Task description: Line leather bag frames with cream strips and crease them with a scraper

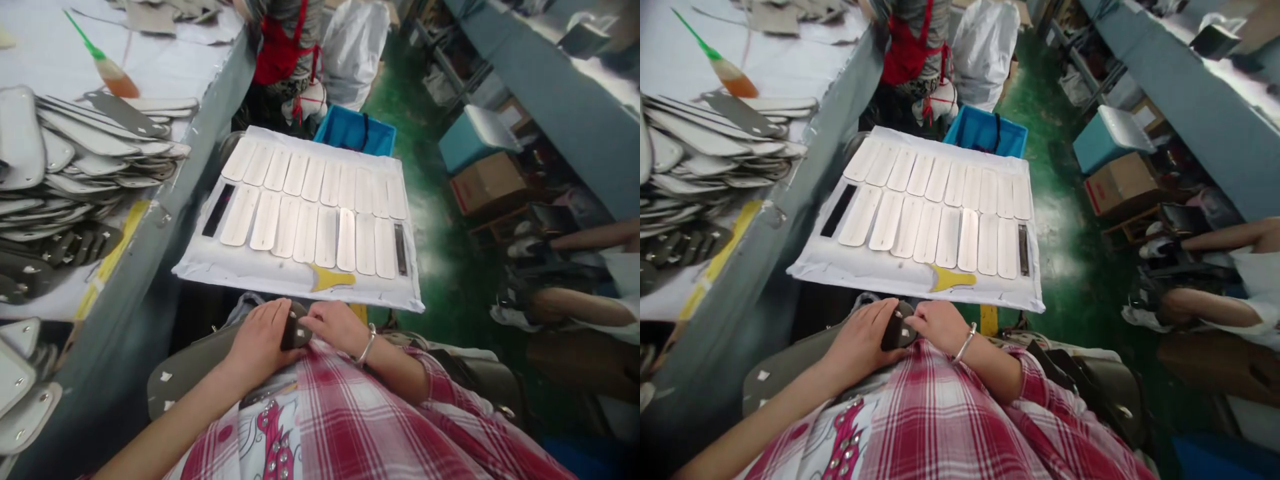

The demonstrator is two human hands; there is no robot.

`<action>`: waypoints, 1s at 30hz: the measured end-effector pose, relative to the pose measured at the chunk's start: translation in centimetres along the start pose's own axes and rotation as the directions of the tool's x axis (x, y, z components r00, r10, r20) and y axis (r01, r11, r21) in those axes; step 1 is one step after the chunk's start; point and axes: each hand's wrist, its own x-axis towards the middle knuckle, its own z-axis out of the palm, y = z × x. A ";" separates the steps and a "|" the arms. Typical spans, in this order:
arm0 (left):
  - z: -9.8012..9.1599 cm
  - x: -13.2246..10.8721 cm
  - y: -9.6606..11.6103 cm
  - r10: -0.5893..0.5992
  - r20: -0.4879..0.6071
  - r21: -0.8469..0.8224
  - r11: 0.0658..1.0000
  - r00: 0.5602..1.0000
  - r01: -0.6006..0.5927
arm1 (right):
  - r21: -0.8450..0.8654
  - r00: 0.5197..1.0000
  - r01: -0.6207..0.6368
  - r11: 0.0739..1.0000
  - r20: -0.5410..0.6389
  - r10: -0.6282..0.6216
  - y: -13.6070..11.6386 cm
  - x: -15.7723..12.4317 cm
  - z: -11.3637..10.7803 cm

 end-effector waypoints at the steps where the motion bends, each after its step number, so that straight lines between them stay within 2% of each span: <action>1: 0.0 0.0 0.0 -0.004 0.000 0.006 1.000 1.000 0.004 | 0.007 1.000 -0.002 1.000 0.006 0.002 0.1 0.1 0.0; 12: -0.3 0.5 0.7 -0.016 -0.016 0.045 0.999 1.000 0.016 | 0.039 0.998 0.055 0.998 -0.008 -0.055 0.8 0.2 0.3; 24: -0.8 0.7 0.9 -0.072 0.005 -0.048 0.996 0.997 0.073 | 0.026 0.999 0.051 0.998 -0.019 -0.050 0.8 0.3 0.2; 30: -1.1 0.9 1.0 -0.088 0.031 -0.026 0.996 0.996 0.088 | -0.019 1.000 0.016 1.000 -0.008 -0.016 0.7 0.4 0.2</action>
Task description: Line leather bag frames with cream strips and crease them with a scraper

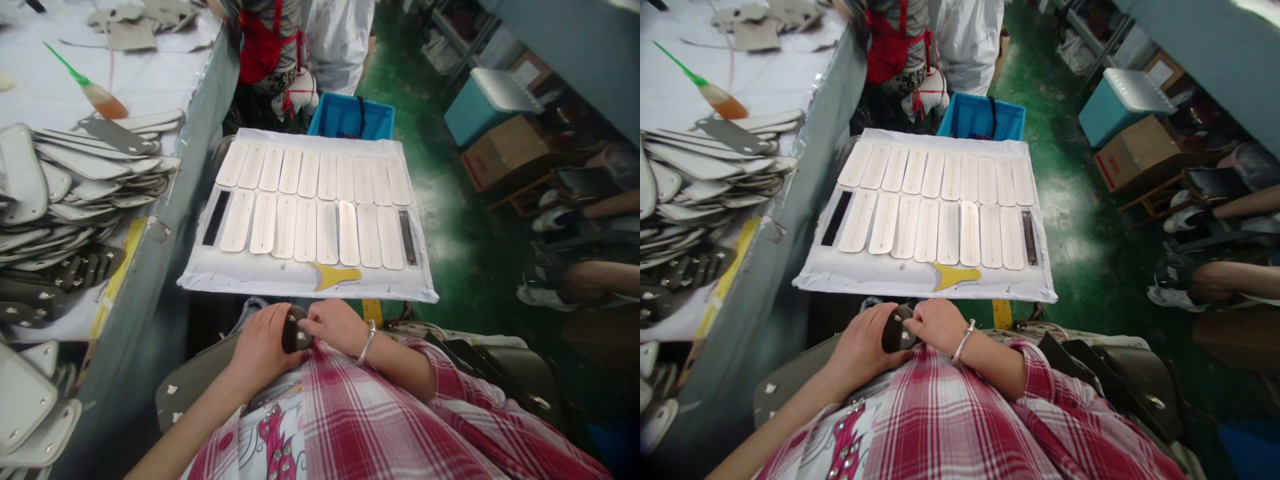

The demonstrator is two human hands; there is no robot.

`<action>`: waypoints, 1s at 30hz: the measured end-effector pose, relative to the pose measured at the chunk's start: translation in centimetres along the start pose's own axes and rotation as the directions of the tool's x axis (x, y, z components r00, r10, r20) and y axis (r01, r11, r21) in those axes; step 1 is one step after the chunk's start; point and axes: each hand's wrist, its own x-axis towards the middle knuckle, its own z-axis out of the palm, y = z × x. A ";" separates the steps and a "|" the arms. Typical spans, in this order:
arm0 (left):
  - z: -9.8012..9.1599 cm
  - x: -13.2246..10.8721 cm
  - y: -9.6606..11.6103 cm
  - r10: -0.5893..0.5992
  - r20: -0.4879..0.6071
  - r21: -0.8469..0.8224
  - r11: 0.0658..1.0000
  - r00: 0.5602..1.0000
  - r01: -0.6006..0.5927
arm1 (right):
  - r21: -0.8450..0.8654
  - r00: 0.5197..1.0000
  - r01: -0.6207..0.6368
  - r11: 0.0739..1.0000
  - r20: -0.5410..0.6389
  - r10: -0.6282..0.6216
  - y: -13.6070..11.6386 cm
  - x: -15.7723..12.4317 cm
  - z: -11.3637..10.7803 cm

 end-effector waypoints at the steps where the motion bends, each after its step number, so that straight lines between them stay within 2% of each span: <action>1: -0.1 -0.1 0.0 0.003 -0.002 0.015 1.000 1.000 -0.003 | 0.006 1.000 -0.011 1.000 0.006 0.011 -0.1 0.1 -0.1; 7: 0.0 -0.9 0.0 0.011 -0.042 0.120 0.993 0.999 -0.006 | 0.160 0.997 -0.075 0.984 0.034 0.070 0.1 0.4 -0.2; 12: 0.1 -0.7 -0.3 0.019 -0.028 0.134 0.991 0.999 -0.015 | 0.300 0.991 -0.133 0.945 0.045 0.126 1.1 0.6 0.6; 18: 0.0 0.0 -0.2 0.022 -0.038 0.138 0.990 0.999 -0.017 | 0.415 0.994 -0.095 0.905 -0.015 0.111 2.2 1.0 2.7; 23: 0.3 -0.2 0.0 0.005 -0.045 0.120 0.993 0.999 0.000 | 0.415 0.991 -0.073 0.907 -0.070 0.112 1.7 0.7 3.6; 25: 0.2 -0.8 -0.3 0.007 -0.037 0.122 0.993 0.999 -0.002 | 0.409 0.991 -0.062 0.910 -0.082 0.105 1.8 0.6 3.6; 27: -0.4 -2.1 -1.0 0.021 -0.037 0.128 0.992 0.999 -0.016 | 0.428 0.996 -0.057 0.902 -0.037 0.080 2.2 0.5 3.3; 29: -1.6 -4.3 -2.2 0.016 -0.085 0.127 0.992 0.996 -0.005 | 0.441 0.998 -0.057 0.896 0.014 0.057 2.8 0.4 2.6; 30: -2.4 -5.8 -3.1 -0.020 -0.134 0.118 0.992 0.991 0.036 | 0.433 0.998 -0.056 0.899 0.007 0.059 2.9 0.2 2.0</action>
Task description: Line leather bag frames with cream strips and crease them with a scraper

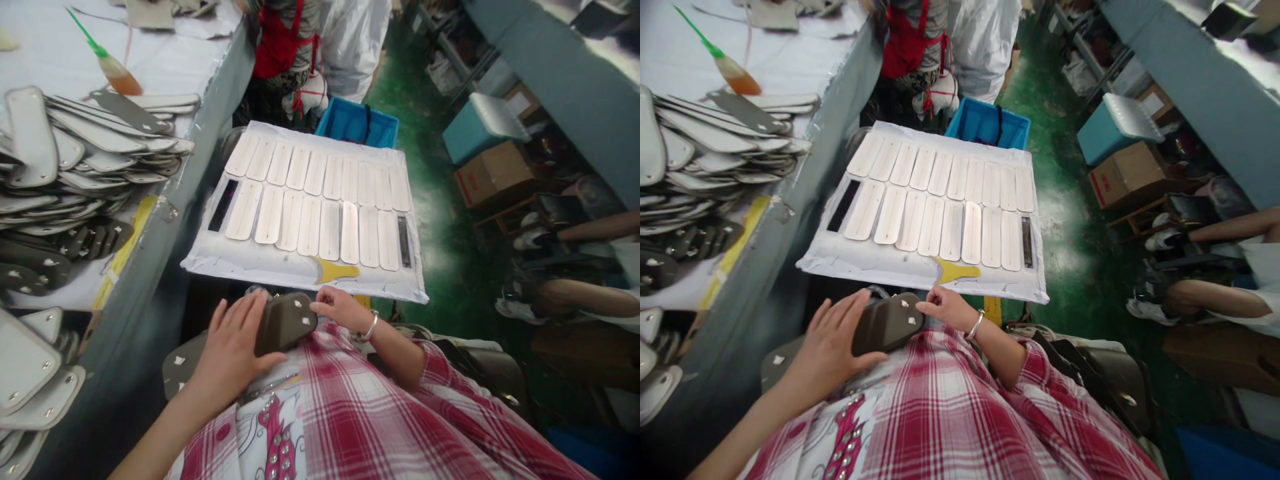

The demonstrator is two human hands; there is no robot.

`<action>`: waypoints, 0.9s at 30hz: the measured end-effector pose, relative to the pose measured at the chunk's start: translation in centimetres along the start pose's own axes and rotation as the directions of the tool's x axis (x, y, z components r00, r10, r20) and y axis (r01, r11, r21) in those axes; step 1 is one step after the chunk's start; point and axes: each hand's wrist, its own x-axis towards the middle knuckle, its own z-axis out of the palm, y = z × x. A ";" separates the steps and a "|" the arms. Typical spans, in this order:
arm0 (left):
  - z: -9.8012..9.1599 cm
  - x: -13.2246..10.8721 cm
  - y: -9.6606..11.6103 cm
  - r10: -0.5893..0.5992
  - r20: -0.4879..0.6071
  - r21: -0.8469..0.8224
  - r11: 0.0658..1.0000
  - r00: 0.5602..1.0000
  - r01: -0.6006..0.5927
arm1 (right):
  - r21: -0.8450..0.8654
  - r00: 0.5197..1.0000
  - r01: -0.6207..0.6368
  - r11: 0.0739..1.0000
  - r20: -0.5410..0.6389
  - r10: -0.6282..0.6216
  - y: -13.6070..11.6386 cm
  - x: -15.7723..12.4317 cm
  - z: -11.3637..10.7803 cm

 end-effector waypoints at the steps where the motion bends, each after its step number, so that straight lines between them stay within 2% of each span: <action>1: -0.9 -1.4 -1.1 -0.079 -0.051 -0.008 0.997 0.996 0.079 | -0.023 0.999 0.003 1.000 -0.046 -0.004 -0.3 -0.2 -0.6; 2: -1.7 -2.9 -2.3 -0.206 -0.097 -0.024 0.979 0.974 0.204 | -0.063 0.992 0.013 0.998 -0.127 -0.021 -1.0 -0.4 -1.0; 3: -2.5 -4.5 -3.5 -0.357 -0.118 -0.043 0.934 0.927 0.354 | -0.117 0.974 0.037 0.992 -0.219 -0.063 -1.9 -0.6 -1.2; 5: -3.5 -7.5 -5.4 -0.618 -0.048 -0.103 0.784 0.785 0.612 | -0.267 0.919 0.144 0.953 -0.320 -0.229 -4.4 -0.8 -0.8; 6: -3.7 -8.8 -6.0 -0.693 0.025 -0.153 0.709 0.720 0.688 | -0.349 0.894 0.229 0.909 -0.295 -0.338 -5.9 -0.8 0.0; 7: -3.7 -9.9 -6.4 -0.726 0.103 -0.222 0.649 0.680 0.727 | -0.418 0.868 0.327 0.848 -0.222 -0.444 -7.4 -0.7 1.0; 8: -3.6 -10.8 -6.6 -0.728 0.164 -0.306 0.604 0.666 0.736 | -0.463 0.839 0.430 0.775 -0.113 -0.532 -8.8 -0.5 2.3; 9: -3.4 -11.4 -6.7 -0.713 0.198 -0.396 0.569 0.672 0.721 | -0.485 0.804 0.525 0.699 0.013 -0.594 -10.0 -0.1 3.8; 11: -2.8 -11.9 -6.7 -0.710 0.186 -0.530 0.510 0.680 0.677 | -0.473 0.718 0.675 0.566 0.245 -0.652 -11.9 0.8 7.2; 14: -2.2 -11.8 -6.7 -0.742 0.158 -0.652 0.418 0.652 0.633 | -0.426 0.617 0.784 0.452 0.447 -0.648 -13.2 2.3 11.5; 16: -2.1 -11.7 -6.6 -0.743 0.171 -0.712 0.361 0.647 0.602 | -0.421 0.600 0.798 0.431 0.496 -0.628 -13.4 3.0 13.3; 19: -1.8 -11.8 -6.6 -0.723 0.192 -0.766 0.313 0.664 0.562 | -0.431 0.606 0.794 0.428 0.508 -0.612 -13.2 3.5 14.2; 24: -1.3 -12.1 -7.2 -0.711 0.202 -0.769 0.311 0.674 0.558 | -0.428 0.593 0.803 0.414 0.512 -0.622 -13.3 3.4 14.3; 27: -1.2 -12.1 -7.4 -0.723 0.190 -0.754 0.326 0.665 0.570 | -0.441 0.604 0.795 0.417 0.506 -0.616 -13.4 3.3 14.5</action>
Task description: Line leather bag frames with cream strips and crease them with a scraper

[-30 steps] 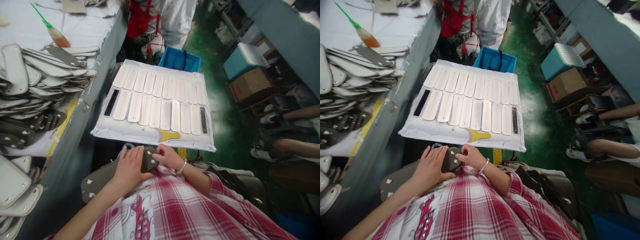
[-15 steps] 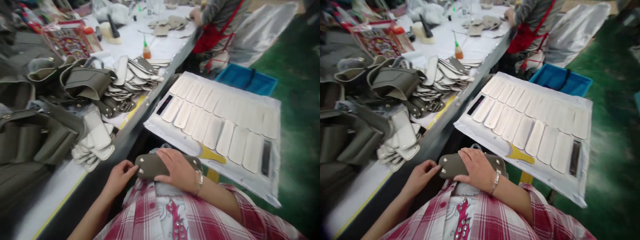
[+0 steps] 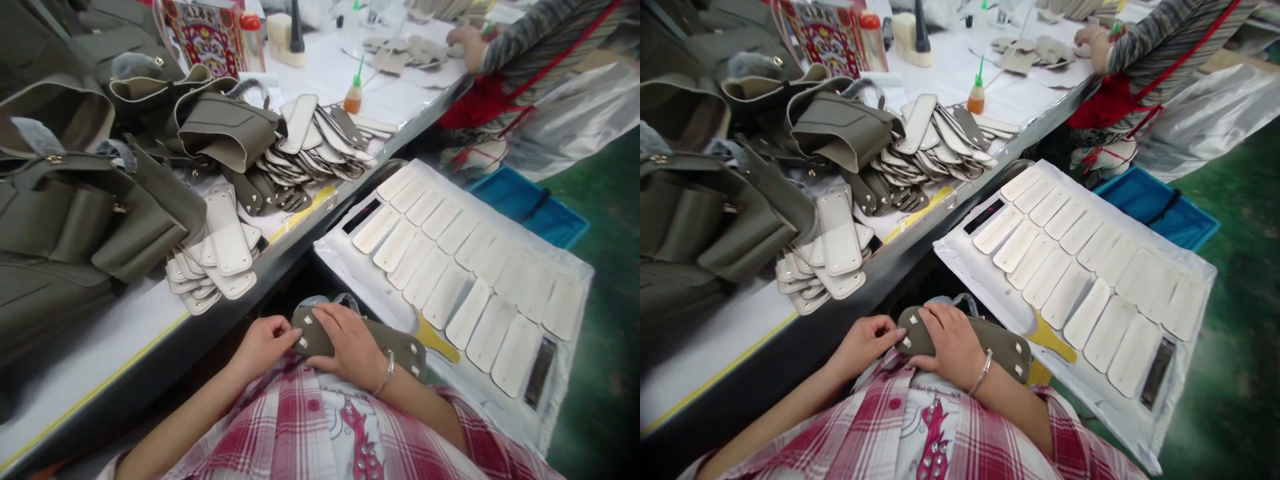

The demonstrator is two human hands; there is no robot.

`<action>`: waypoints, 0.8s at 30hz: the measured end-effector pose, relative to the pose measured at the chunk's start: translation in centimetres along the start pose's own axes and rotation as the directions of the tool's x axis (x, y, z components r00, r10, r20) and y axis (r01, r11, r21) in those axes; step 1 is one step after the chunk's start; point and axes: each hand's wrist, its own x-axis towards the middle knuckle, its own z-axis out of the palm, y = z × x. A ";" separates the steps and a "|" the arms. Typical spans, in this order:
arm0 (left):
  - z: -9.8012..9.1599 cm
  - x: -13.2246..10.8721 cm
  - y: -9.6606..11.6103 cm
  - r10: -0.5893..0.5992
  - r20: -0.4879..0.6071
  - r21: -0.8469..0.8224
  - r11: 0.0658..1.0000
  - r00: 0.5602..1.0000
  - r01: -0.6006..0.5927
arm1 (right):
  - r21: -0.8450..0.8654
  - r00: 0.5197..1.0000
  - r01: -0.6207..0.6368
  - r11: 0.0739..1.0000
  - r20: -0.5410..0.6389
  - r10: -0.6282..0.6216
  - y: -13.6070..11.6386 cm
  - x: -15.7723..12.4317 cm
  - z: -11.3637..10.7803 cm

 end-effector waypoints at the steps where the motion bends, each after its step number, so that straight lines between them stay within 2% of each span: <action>1: 0.0 0.0 0.0 0.005 -0.009 0.008 1.000 1.000 -0.005 | -0.001 1.000 -0.009 1.000 0.000 0.009 0.0 0.0 0.0; 12: 0.2 0.1 -0.3 0.002 -0.045 -0.015 1.000 0.999 -0.002 | -0.012 0.999 -0.039 0.999 -0.005 0.039 0.0 0.3 0.0; 19: -0.9 0.9 -0.2 0.005 0.083 0.042 0.999 0.997 -0.009 | -0.015 0.999 -0.030 0.999 0.027 0.030 0.0 0.3 0.1; 24: -1.3 1.1 -0.3 0.033 0.102 0.060 0.997 0.994 -0.039 | -0.017 0.999 -0.033 0.999 0.037 0.034 0.0 0.3 0.2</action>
